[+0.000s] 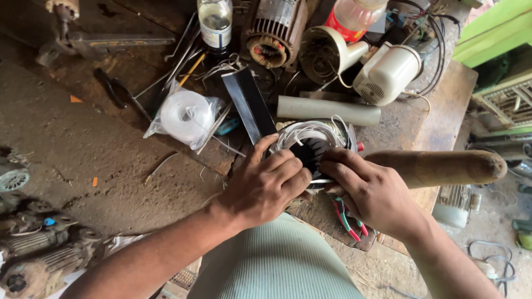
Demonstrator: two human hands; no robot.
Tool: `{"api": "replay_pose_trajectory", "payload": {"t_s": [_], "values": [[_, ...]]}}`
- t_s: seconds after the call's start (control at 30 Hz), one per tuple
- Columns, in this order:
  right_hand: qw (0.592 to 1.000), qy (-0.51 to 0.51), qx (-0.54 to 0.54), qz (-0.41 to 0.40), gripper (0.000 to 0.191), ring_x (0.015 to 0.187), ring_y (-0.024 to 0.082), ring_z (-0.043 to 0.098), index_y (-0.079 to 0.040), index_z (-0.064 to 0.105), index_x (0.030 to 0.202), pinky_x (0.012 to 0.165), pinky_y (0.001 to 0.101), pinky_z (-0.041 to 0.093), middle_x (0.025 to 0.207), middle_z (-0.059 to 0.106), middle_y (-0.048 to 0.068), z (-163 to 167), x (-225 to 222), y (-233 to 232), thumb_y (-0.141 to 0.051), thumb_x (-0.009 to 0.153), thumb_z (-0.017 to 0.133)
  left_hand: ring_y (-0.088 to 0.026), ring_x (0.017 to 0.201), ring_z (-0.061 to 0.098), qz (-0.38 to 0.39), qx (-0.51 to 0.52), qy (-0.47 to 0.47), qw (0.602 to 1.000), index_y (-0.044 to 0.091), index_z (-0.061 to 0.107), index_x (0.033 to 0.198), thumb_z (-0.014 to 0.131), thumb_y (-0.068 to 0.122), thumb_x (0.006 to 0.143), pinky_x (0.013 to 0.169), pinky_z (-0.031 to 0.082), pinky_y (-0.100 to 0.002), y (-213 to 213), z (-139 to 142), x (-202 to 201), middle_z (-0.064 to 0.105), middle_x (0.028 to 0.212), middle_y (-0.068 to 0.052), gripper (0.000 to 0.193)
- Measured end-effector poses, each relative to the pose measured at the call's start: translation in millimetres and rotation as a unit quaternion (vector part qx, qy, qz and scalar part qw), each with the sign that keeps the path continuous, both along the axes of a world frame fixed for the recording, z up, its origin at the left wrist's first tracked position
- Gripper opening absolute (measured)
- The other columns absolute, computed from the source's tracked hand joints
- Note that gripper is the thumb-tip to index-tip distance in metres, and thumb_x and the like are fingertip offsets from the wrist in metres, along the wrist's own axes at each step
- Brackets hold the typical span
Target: The person works on an electric motor stator on a cluttered workbench, fitting a black insulating liner around the stator's inner core and then threading and tightening white plastic wire around the wound coils to bundle and secure them, repeatedly pulling and adjusting the wire by hand.
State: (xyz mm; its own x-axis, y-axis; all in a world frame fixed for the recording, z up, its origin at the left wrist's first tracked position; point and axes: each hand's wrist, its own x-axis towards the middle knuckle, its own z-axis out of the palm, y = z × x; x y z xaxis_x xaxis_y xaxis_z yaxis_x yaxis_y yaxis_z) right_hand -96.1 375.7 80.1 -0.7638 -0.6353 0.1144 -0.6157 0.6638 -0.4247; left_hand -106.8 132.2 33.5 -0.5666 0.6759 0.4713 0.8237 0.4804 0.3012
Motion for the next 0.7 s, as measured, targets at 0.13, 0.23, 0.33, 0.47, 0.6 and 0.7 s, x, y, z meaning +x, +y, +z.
{"api": "replay_pose_trajectory", "payload": {"t_s": [0.13,0.23,0.33,0.47,0.6,0.7], "values": [[1.000,-0.006,-0.012,-0.002,0.037,0.099,0.033,0.071,-0.007,0.062,0.123,0.077,0.0394,0.059,0.129,0.064,0.013,-3.0,0.3,1.1,-0.017,0.087,0.066,-0.024,0.107,0.068,-0.077,-0.002,-0.058,0.995,0.004,0.068,0.112,0.064,0.024,0.097,0.114,0.034,-0.061,-16.8,21.2,-13.3,0.071,0.105,-0.009,0.026],[1.000,-0.019,-0.018,-0.012,0.038,0.099,0.034,0.070,-0.006,0.062,0.124,0.080,0.0407,0.059,0.130,0.063,0.015,-2.6,0.1,-2.2,-0.014,0.086,0.064,-0.022,0.099,0.070,-0.107,-0.017,-0.118,0.987,0.007,0.069,0.110,0.066,0.023,0.094,0.113,0.036,-0.060,-23.1,29.7,-22.7,0.072,0.097,-0.007,0.023],[0.999,-0.003,-0.039,-0.002,0.038,0.104,0.035,0.070,-0.005,0.061,0.123,0.084,0.0412,0.059,0.129,0.062,0.017,-3.2,0.6,-4.7,-0.014,0.086,0.064,-0.020,0.096,0.070,-0.087,-0.052,-0.095,0.990,0.009,0.070,0.110,0.065,0.022,0.101,0.114,0.040,-0.059,-18.1,23.7,-19.8,0.072,0.094,-0.006,0.017],[0.997,0.012,-0.077,-0.001,0.035,0.108,0.036,0.069,-0.004,0.062,0.121,0.086,0.0417,0.058,0.129,0.063,0.017,-8.5,3.1,-3.6,-0.017,0.089,0.064,-0.025,0.101,0.071,-0.051,0.029,0.034,0.998,0.007,0.068,0.109,0.066,0.026,0.100,0.110,0.041,-0.060,-13.8,4.0,-9.5,0.071,0.095,-0.007,0.021],[0.996,0.011,-0.085,-0.010,0.033,0.106,0.035,0.070,-0.004,0.063,0.121,0.086,0.0413,0.059,0.129,0.064,0.017,-15.5,4.2,-0.9,-0.019,0.092,0.063,-0.023,0.095,0.071,-0.053,0.069,0.026,0.996,0.010,0.066,0.109,0.066,0.031,0.105,0.110,0.040,-0.060,-6.9,-13.1,-13.5,0.072,0.093,-0.006,0.022],[0.997,0.016,-0.077,-0.013,0.031,0.104,0.034,0.070,-0.005,0.063,0.120,0.086,0.0412,0.059,0.128,0.064,0.016,-18.5,3.3,-0.7,-0.021,0.094,0.062,-0.023,0.092,0.071,-0.102,0.070,0.008,0.992,0.010,0.066,0.113,0.066,0.032,0.105,0.111,0.038,-0.060,-14.8,-20.2,-22.0,0.073,0.094,-0.006,0.023]]}}
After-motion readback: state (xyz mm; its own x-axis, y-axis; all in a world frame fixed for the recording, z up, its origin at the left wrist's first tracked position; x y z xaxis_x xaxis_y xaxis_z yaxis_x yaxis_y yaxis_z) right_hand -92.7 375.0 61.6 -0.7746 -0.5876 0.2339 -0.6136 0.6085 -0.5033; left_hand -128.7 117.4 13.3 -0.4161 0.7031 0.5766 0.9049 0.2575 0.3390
